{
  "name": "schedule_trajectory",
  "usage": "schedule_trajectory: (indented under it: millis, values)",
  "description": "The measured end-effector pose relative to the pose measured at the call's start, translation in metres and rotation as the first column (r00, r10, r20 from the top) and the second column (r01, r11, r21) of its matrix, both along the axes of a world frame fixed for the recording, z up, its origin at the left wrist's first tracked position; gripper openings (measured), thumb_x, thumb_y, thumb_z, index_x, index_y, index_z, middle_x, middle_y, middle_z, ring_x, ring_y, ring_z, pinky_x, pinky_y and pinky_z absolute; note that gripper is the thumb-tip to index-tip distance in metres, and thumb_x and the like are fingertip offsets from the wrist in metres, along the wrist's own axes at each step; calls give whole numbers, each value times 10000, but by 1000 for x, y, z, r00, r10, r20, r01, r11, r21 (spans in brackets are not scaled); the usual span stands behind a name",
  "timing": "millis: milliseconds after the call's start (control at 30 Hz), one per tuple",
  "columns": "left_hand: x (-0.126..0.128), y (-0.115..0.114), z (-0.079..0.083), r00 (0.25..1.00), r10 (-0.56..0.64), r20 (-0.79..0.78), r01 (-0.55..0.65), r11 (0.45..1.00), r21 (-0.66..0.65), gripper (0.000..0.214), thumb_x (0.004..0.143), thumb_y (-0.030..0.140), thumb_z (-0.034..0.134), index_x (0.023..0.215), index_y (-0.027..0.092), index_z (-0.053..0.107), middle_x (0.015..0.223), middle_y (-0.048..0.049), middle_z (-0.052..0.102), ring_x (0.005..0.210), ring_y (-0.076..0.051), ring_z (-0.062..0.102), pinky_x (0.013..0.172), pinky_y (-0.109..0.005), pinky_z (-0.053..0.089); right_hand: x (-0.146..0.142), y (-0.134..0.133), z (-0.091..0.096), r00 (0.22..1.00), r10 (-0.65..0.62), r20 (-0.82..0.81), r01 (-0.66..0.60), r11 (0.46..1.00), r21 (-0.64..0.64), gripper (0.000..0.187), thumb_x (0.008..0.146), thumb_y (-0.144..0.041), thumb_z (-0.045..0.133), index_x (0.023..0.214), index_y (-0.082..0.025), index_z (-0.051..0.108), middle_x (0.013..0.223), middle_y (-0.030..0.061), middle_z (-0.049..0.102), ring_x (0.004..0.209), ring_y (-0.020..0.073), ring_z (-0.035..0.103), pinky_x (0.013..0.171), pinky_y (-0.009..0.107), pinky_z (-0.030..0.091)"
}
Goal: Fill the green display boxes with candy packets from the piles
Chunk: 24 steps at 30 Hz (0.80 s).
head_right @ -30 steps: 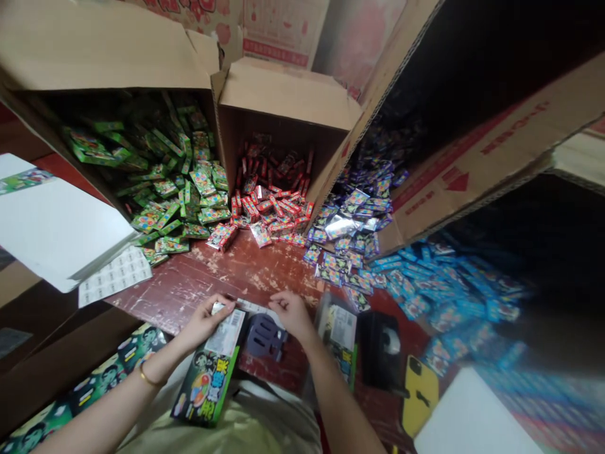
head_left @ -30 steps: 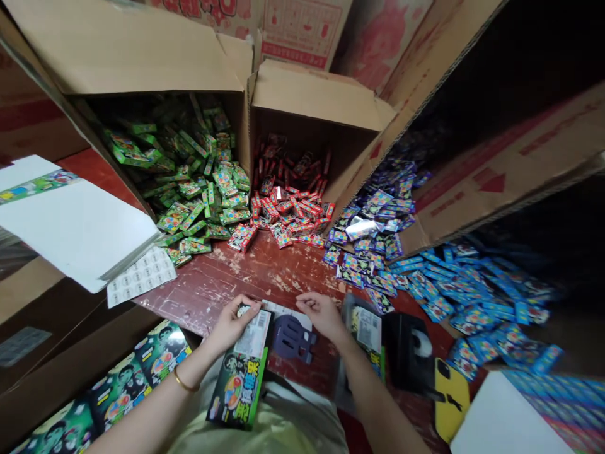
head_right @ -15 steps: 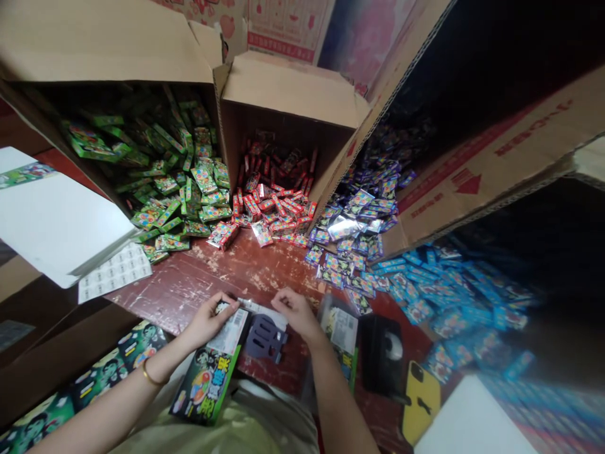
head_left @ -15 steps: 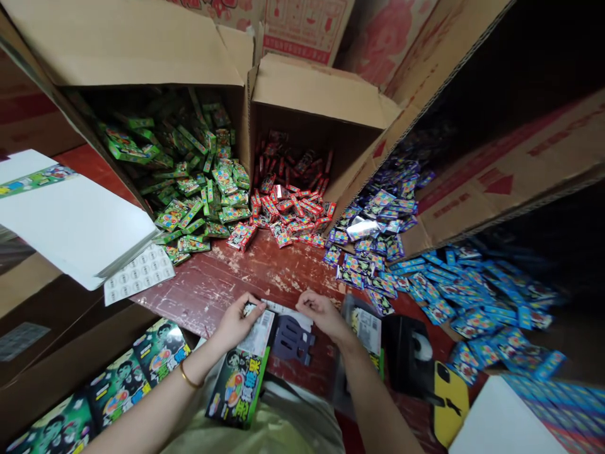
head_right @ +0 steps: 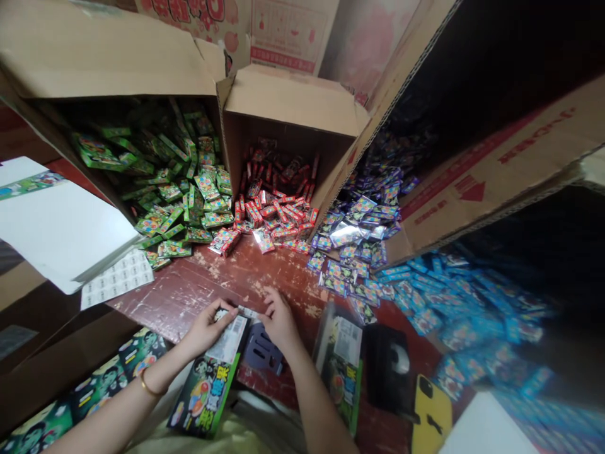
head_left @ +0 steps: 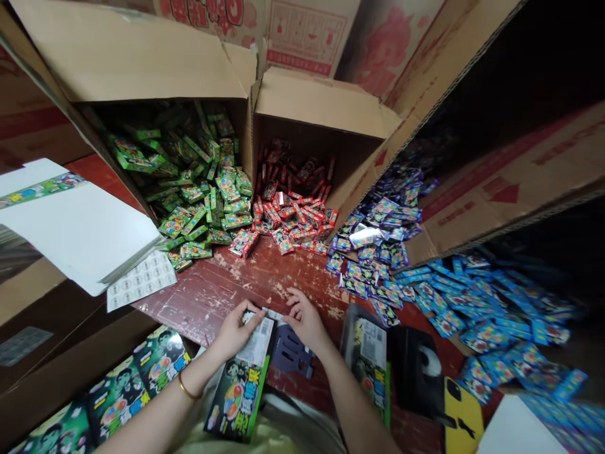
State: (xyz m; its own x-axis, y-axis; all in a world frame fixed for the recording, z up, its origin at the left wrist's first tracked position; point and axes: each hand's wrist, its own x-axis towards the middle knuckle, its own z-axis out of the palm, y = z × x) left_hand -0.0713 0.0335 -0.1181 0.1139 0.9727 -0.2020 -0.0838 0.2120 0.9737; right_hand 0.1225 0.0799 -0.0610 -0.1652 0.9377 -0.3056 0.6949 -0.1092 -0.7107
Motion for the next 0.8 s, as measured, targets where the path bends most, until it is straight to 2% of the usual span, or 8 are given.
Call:
schedule_trajectory:
  millis: [133,200,333,467,567,633,700,800]
  values:
    - [-3,0,-1,1000,6,14,-7,1000,2,401,850,516,510,876,116,507,873,-55,540,801,-141,476,761,-254,373,-5,-3,6,988,25,151,-37,996,80,623,679,-87,581,1281,-169,443,916,20,528,679,91,461,713,254,430]
    - [-5,-1,-3,1000,8,13,-8,1000,4,391,856,507,509,883,117,505,892,-55,544,817,-141,480,771,-252,372,-9,-4,8,985,24,171,-39,996,82,594,690,-99,583,1267,-160,456,842,15,545,714,111,483,746,267,433]
    - [-5,-2,-5,1000,2,6,-2,1000,15,373,865,494,507,888,121,509,871,-41,545,805,-132,479,761,-244,373,-8,-4,0,999,41,18,-42,997,58,577,722,-82,527,1285,-155,426,819,11,570,708,106,531,686,244,440]
    - [-1,0,-6,1000,22,-6,-22,1000,13,369,864,486,510,879,118,517,848,-35,539,779,-126,478,745,-243,377,10,-5,-7,993,66,-102,-55,993,105,469,808,-167,550,1268,-133,463,828,18,604,782,112,566,807,267,430]
    - [-3,0,-3,1000,24,-2,-23,1000,1,375,861,489,511,890,115,518,865,-44,554,794,-133,493,765,-251,381,10,-4,12,943,-144,-299,147,989,-16,628,760,-291,668,1289,-68,412,841,58,612,810,139,572,849,298,429]
    - [-7,-1,3,1000,8,16,-8,1000,-9,392,827,493,556,900,111,509,879,-50,564,804,-139,506,769,-256,385,-5,-4,35,842,-330,-427,292,944,-152,789,659,-332,751,1296,-75,362,819,47,601,787,138,568,821,291,447]
    - [-10,-4,11,1000,-1,28,1,1000,-6,423,766,484,630,901,106,497,893,-55,567,829,-141,512,784,-256,386,-27,-3,55,800,-339,-495,263,940,-218,826,609,-345,776,1269,-98,346,777,24,586,755,132,568,797,284,455]
    - [-14,-8,22,1000,20,24,-21,999,45,437,716,447,693,893,104,490,888,-48,560,858,-134,515,812,-251,377,-56,-4,64,805,-189,-562,90,976,-199,737,667,-297,734,1252,-113,326,785,21,590,726,109,562,743,258,446]
